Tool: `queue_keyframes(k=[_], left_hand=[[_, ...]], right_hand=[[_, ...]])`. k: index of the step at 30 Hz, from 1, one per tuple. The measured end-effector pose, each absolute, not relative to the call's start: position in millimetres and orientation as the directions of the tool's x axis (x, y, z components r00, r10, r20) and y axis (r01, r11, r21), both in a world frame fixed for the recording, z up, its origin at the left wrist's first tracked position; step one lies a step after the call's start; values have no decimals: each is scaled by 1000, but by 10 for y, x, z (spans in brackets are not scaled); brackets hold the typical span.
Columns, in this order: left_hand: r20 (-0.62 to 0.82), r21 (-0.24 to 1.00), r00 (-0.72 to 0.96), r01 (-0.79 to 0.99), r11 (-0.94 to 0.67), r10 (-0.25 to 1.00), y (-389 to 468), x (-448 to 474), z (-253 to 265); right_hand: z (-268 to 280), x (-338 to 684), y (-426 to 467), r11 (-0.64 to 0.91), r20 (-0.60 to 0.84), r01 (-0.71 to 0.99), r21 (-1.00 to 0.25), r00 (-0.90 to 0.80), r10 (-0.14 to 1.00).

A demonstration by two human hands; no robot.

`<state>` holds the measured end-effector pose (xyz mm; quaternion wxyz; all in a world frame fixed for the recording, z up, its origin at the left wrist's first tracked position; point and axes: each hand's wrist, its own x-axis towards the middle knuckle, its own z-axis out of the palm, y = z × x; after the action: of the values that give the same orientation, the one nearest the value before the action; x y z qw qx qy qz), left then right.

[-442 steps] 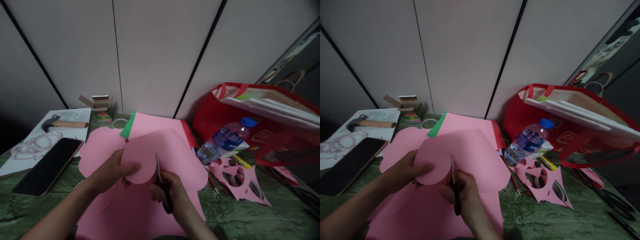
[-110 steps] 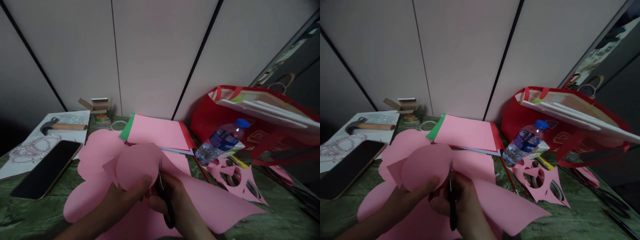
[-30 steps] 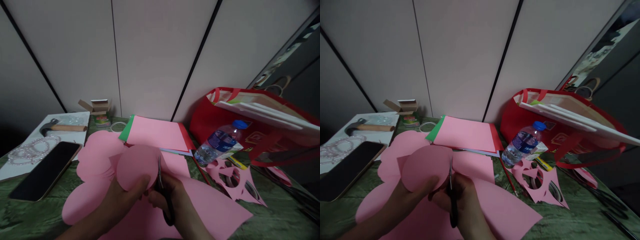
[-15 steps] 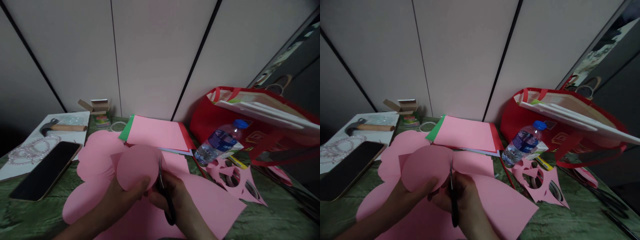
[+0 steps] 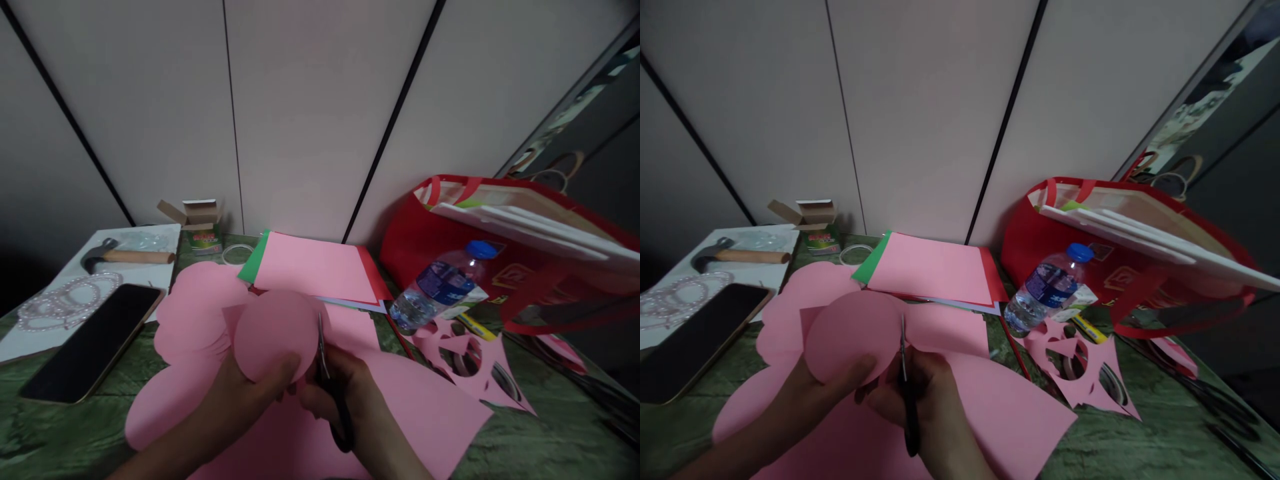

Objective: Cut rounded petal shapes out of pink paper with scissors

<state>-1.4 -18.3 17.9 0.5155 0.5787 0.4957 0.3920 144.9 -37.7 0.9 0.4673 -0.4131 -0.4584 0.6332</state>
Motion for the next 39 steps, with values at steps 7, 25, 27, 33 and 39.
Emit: queue_keyframes(k=[7, 25, 27, 33, 39], left_hand=[[-65, 989, 181, 145, 38, 981, -176, -13, 175], [-59, 991, 194, 133, 33, 979, -129, -34, 131], [-61, 992, 203, 121, 36, 977, -134, -37, 136], [-51, 993, 211, 118, 27, 976, -131, -30, 137], [-39, 999, 156, 28, 35, 987, -169, 34, 176]], right_hand=[[89, 1444, -375, -153, -82, -279, -948, -251, 965], [161, 1450, -396, -138, -73, -236, -962, -262, 962], [164, 1456, -395, -150, -89, -213, -965, -271, 958], [144, 1455, -398, -154, -111, -169, -974, -240, 965], [81, 1390, -412, -143, -89, -227, -963, -232, 969]])
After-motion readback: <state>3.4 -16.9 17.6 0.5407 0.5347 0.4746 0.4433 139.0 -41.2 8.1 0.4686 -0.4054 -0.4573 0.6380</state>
